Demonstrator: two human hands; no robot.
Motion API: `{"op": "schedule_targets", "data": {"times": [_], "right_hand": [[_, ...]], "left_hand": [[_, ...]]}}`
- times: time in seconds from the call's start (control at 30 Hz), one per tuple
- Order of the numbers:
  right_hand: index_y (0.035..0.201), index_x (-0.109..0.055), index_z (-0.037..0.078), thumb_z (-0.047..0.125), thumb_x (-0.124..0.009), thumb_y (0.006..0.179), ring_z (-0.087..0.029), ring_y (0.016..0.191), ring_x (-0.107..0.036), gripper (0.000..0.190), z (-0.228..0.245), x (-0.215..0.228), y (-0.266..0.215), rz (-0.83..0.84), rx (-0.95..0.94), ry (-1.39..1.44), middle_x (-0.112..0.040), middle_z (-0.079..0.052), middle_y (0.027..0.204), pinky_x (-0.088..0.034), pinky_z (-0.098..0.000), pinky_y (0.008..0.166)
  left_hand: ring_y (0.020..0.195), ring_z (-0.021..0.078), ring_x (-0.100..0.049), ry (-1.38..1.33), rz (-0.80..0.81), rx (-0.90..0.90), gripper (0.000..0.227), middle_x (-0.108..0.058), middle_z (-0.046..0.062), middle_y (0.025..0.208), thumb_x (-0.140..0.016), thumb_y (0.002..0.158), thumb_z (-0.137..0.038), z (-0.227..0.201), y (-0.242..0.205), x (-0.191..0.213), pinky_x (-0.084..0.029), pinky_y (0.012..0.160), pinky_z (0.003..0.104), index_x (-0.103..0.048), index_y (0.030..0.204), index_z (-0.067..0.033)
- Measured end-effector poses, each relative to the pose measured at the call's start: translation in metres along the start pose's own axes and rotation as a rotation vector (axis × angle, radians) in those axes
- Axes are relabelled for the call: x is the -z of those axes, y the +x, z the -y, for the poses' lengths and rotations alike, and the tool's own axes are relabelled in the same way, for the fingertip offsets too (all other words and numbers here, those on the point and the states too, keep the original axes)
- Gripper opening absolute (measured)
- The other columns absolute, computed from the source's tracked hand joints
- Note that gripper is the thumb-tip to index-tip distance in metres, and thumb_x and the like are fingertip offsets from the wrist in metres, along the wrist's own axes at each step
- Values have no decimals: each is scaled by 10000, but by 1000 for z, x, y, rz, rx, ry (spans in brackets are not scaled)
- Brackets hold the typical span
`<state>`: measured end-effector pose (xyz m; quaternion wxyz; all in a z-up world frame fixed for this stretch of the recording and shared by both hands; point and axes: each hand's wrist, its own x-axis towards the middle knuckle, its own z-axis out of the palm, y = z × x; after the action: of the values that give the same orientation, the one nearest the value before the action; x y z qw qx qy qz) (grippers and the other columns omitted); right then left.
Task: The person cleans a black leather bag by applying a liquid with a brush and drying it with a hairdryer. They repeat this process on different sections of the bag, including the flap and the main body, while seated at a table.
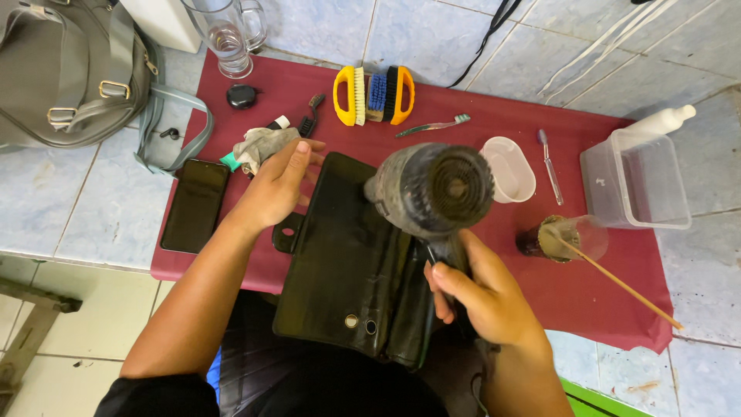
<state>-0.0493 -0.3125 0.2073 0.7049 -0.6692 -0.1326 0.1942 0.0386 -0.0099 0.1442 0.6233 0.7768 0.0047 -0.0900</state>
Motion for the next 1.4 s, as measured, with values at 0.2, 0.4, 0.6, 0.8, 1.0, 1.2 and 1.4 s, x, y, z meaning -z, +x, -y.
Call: {"op": "schedule_targets", "data": {"times": [0.2, 0.4, 0.6, 0.8, 1.0, 1.2, 1.4], "right_hand": [[960, -526, 5, 263, -598, 959, -186, 433, -589, 268, 6, 3, -35, -11, -166, -83, -603, -123, 752, -490, -297, 473], [962, -560, 4, 324, -612, 965, -167, 463, -587, 324, 1, 9, -51, -29, -169, -135, -593, -107, 714, -481, -285, 472], [974, -567, 10, 318, -598, 976, -169, 432, -569, 309, -1, 11, -59, -45, -139, -103, -589, -98, 752, -508, -309, 591], [1003, -563, 6, 344, -622, 966, -156, 441, -569, 345, 3, 7, -56, -58, -126, -51, -604, -109, 772, -452, -274, 476], [978, -572, -12, 384, -630, 941, -156, 409, -547, 402, 9, 6, -50, -77, -116, 31, -600, -113, 733, -426, -273, 469], [1063, -528, -13, 337, -611, 975, -193, 394, -557, 370, 0, 16, -47, -74, -127, 153, -576, -138, 758, -428, -278, 355], [1146, -534, -46, 336, -623, 972, -199, 386, -532, 429, -7, 17, -44, -123, -78, 209, -571, -154, 751, -418, -276, 365]], "left_hand": [[872, 146, -655, 13, -20, 74, 693, -673, 85, 1149, -252, 950, -583, -5, -4, -2, -595, 584, 301, -614, 1316, -119], [858, 165, -641, 6, -38, 56, 737, -674, 90, 1148, -244, 948, -597, -2, -3, -1, -577, 628, 311, -613, 1333, -88], [805, 168, -635, -121, -38, 65, 762, -668, 125, 1198, -289, 924, -626, 3, -5, -3, -543, 567, 292, -605, 1331, -64], [797, 184, -643, -219, -34, 27, 737, -678, 153, 1194, -317, 938, -611, 14, 0, -1, -565, 545, 305, -611, 1309, -46], [807, 196, -654, -393, 9, 65, 676, -689, 154, 1193, -327, 953, -598, 9, 0, 4, -566, 574, 322, -608, 1270, -70], [843, 211, -653, -450, 17, 34, 695, -693, 177, 1203, -327, 952, -593, 3, -2, 7, -593, 609, 349, -593, 1277, -39], [875, 168, -682, -325, 61, -68, 529, -694, 155, 1240, -399, 999, -495, 9, -4, 6, -616, 659, 299, -568, 1295, -91]]}}
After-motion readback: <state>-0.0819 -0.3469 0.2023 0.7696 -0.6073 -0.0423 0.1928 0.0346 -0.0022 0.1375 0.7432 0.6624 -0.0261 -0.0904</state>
